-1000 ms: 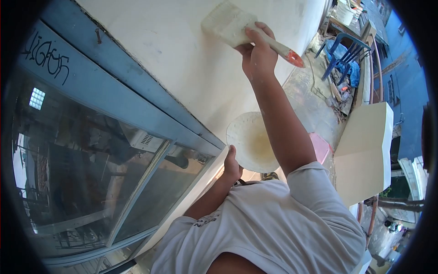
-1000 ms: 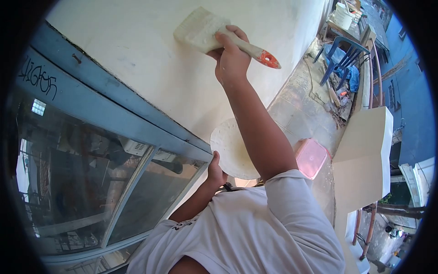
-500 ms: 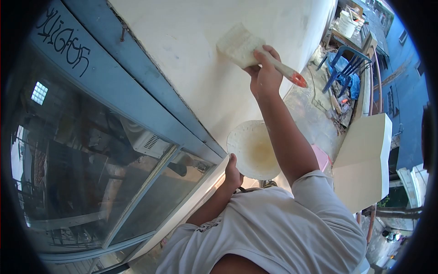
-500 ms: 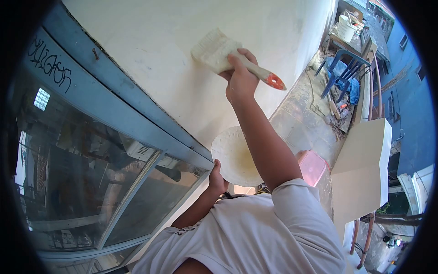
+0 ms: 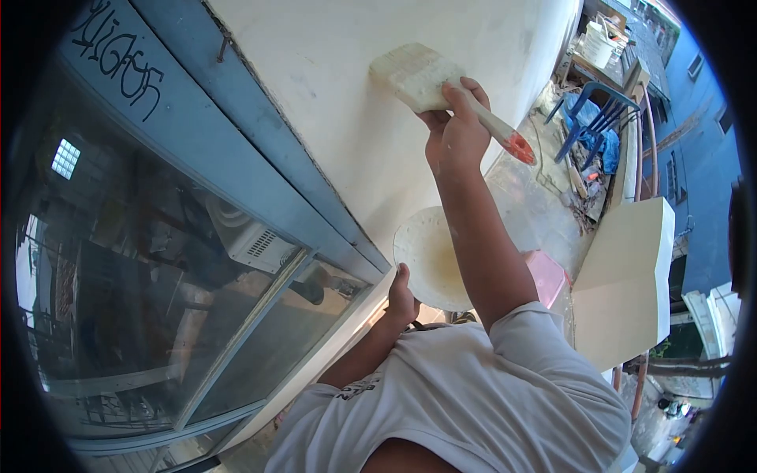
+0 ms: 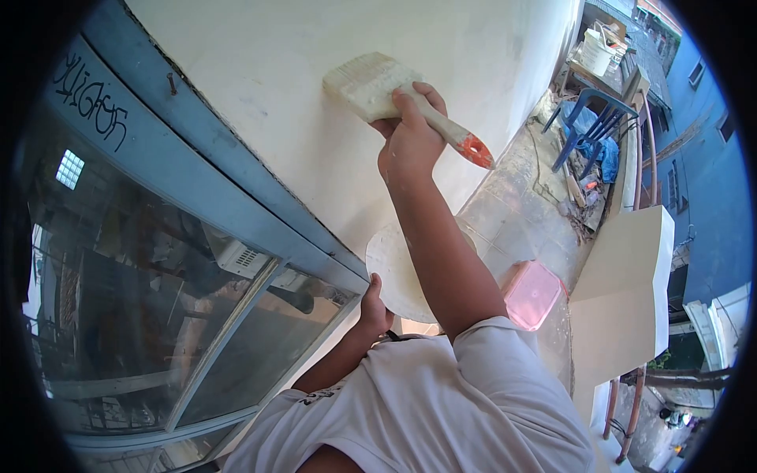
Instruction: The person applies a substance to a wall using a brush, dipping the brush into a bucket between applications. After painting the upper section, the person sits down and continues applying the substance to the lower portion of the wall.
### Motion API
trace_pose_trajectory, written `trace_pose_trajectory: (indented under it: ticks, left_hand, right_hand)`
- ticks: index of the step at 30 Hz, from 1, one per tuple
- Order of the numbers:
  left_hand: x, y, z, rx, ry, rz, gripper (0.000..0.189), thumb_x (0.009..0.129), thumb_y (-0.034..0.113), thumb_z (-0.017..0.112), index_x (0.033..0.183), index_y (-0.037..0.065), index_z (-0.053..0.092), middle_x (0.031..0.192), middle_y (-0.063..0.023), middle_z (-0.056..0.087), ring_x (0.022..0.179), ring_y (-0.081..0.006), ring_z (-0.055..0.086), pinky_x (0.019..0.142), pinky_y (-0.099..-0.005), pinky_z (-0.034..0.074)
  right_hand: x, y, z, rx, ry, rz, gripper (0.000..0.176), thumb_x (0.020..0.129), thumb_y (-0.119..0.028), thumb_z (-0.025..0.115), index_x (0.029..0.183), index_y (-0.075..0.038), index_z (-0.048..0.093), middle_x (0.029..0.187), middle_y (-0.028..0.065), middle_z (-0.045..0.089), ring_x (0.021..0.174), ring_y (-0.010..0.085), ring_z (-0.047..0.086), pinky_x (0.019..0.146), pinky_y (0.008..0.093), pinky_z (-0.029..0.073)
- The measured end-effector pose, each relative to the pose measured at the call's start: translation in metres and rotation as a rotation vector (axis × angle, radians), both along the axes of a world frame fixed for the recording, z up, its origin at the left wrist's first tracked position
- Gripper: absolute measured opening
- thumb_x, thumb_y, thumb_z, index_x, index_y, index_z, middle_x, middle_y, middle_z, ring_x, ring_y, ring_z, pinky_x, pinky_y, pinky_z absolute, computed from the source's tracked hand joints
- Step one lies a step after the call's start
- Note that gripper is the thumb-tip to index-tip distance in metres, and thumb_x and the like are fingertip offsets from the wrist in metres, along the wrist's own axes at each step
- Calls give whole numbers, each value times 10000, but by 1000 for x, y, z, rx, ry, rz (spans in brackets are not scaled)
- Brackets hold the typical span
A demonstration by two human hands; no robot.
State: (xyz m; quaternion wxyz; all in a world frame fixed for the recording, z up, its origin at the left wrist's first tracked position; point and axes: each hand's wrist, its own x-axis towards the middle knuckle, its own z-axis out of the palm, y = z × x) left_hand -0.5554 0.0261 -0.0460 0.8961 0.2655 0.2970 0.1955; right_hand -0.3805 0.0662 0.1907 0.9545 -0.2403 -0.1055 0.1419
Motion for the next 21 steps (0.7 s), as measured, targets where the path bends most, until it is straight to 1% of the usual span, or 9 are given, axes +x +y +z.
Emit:
trace_pose_trajectory:
  ticks: [2, 4, 6, 8, 10, 12, 16, 19, 21]
  left_hand:
    - [-1, 3, -1, 1, -6, -1, 539, 921, 434, 364, 1302, 55, 318, 1270, -105, 438, 1184, -253, 420, 996, -398, 331]
    - [-4, 4, -5, -5, -1, -10, 540, 922, 433, 362, 1303, 53, 317, 1272, -104, 436, 1185, -253, 420, 997, -398, 330]
    - [-2, 6, -7, 0, -23, -24, 540, 926, 430, 350, 1308, 52, 310, 1282, -106, 430, 1192, -254, 414, 1000, -397, 328]
    - [-2, 5, -4, 4, -26, -33, 540, 927, 428, 346, 1312, 52, 306, 1286, -108, 427, 1194, -254, 413, 1001, -397, 328]
    - [-4, 7, -5, 11, -34, -41, 540, 929, 427, 342, 1315, 52, 302, 1291, -110, 423, 1197, -255, 412, 1001, -397, 327]
    - [-6, 11, -11, 13, -42, -48, 543, 929, 427, 337, 1319, 51, 298, 1294, -114, 420, 1199, -255, 411, 1002, -395, 327]
    - [-9, 14, -10, 32, -12, -47, 543, 931, 428, 331, 1315, 46, 303, 1291, -116, 423, 1197, -255, 413, 1003, -394, 328]
    - [-12, 15, -6, 22, 31, -70, 542, 931, 431, 328, 1312, 45, 309, 1287, -117, 428, 1194, -255, 416, 1002, -391, 331]
    - [-16, 17, -3, -3, 6, -87, 543, 931, 431, 329, 1313, 46, 308, 1284, -117, 433, 1189, -255, 422, 997, -392, 337]
  right_hand:
    - [-2, -7, 11, -1, 20, -1, 336, 784, -10, 540, 1088, -58, 403, 1031, 143, 481, 921, 260, 564, 656, 359, 550]
    - [-1, -11, 27, 124, -28, -25, 338, 781, -9, 544, 1086, -57, 406, 1021, 142, 483, 891, 262, 564, 648, 359, 548]
    - [2, -5, 35, 144, -48, -50, 337, 777, -4, 546, 1082, -52, 411, 1012, 138, 484, 859, 260, 561, 654, 365, 547]
    - [9, 6, 31, 118, -81, -18, 338, 772, 0, 546, 1080, -45, 414, 1017, 139, 483, 842, 256, 557, 663, 373, 548]
    - [13, 13, -4, 75, -55, -14, 341, 770, -2, 548, 1080, -47, 414, 1022, 138, 485, 842, 253, 558, 654, 374, 549]
    - [13, 7, -37, -112, 6, -45, 351, 769, -4, 550, 1088, -56, 415, 1028, 134, 486, 835, 248, 558, 659, 369, 547]
    - [11, -12, -25, -98, 22, -39, 350, 771, -10, 557, 1090, -60, 422, 1020, 129, 489, 830, 243, 559, 653, 356, 540]
    - [8, -6, 12, 118, -121, -37, 344, 774, -27, 577, 1085, -63, 434, 1003, 120, 494, 839, 234, 555, 621, 338, 526]
    - [7, 4, -8, 49, -77, -14, 347, 773, -24, 578, 1086, -63, 435, 1006, 118, 494, 849, 230, 553, 624, 340, 528]
